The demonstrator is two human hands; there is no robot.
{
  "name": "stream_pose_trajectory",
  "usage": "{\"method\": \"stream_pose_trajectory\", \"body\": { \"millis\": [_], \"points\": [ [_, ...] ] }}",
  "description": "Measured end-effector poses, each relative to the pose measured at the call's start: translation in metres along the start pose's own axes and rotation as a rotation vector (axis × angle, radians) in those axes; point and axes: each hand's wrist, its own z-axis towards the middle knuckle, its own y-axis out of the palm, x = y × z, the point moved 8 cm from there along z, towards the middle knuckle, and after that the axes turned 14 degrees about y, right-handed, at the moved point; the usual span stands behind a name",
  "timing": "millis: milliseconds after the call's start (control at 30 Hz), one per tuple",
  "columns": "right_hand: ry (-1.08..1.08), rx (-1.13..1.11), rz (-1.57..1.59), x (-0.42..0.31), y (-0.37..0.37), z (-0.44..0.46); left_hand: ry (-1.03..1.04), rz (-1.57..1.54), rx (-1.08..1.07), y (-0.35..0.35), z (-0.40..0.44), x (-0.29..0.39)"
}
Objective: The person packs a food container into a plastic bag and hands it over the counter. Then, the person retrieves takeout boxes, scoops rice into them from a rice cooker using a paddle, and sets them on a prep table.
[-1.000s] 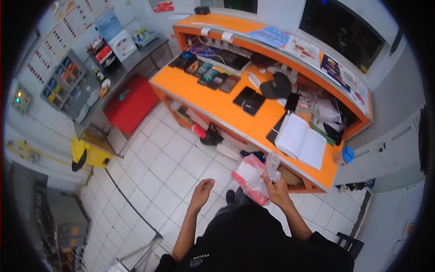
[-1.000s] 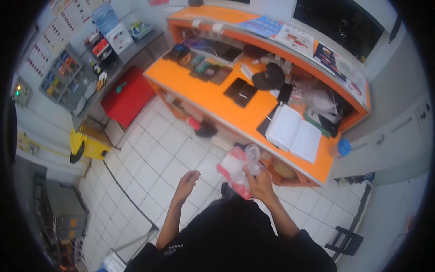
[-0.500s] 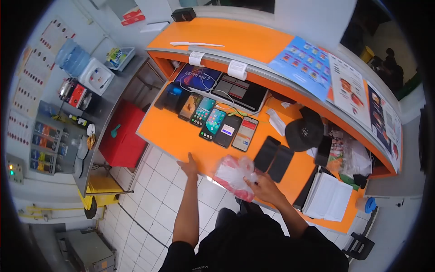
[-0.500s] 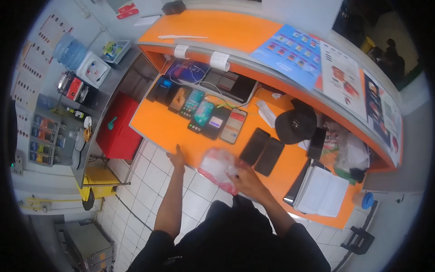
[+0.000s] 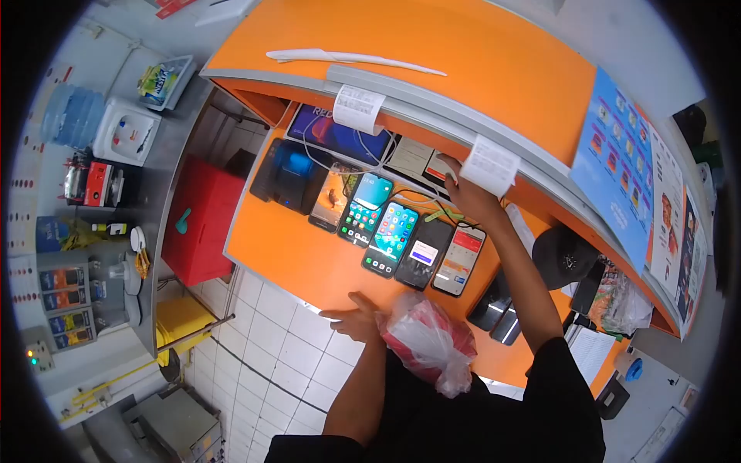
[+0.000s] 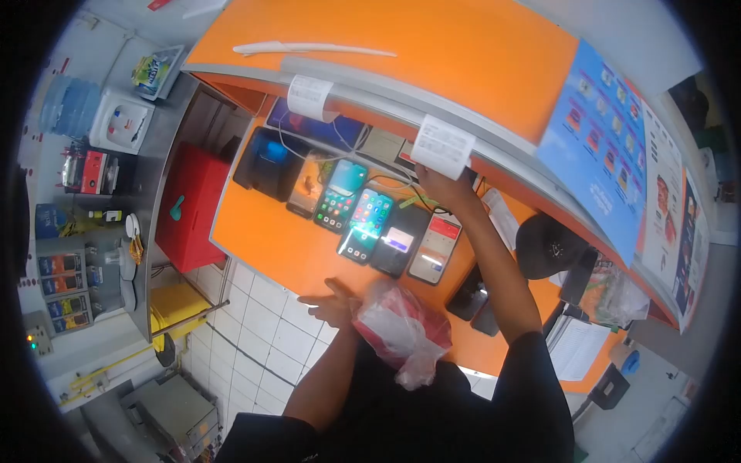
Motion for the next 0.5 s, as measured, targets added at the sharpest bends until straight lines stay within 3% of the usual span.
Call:
{"method": "stream_pose_trajectory", "body": {
  "millis": [67,167,433,500],
  "points": [
    [0.121,-0.174,-0.017,0.004,0.025,0.013,0.006,0.003,-0.008,0.007,0.002,-0.001],
    [0.165,-0.154,-0.050,0.018,0.057,0.033,0.009,0.001,0.001,0.004,0.001,-0.001],
    [0.340,0.052,-0.015,0.073,0.063,0.061,0.025,0.026,0.086,0.012,0.003,-0.004],
    [0.215,0.181,-0.068,0.050,0.046,0.051,0.011,0.017,0.032,0.012,0.005,-0.005]
  ]
}}
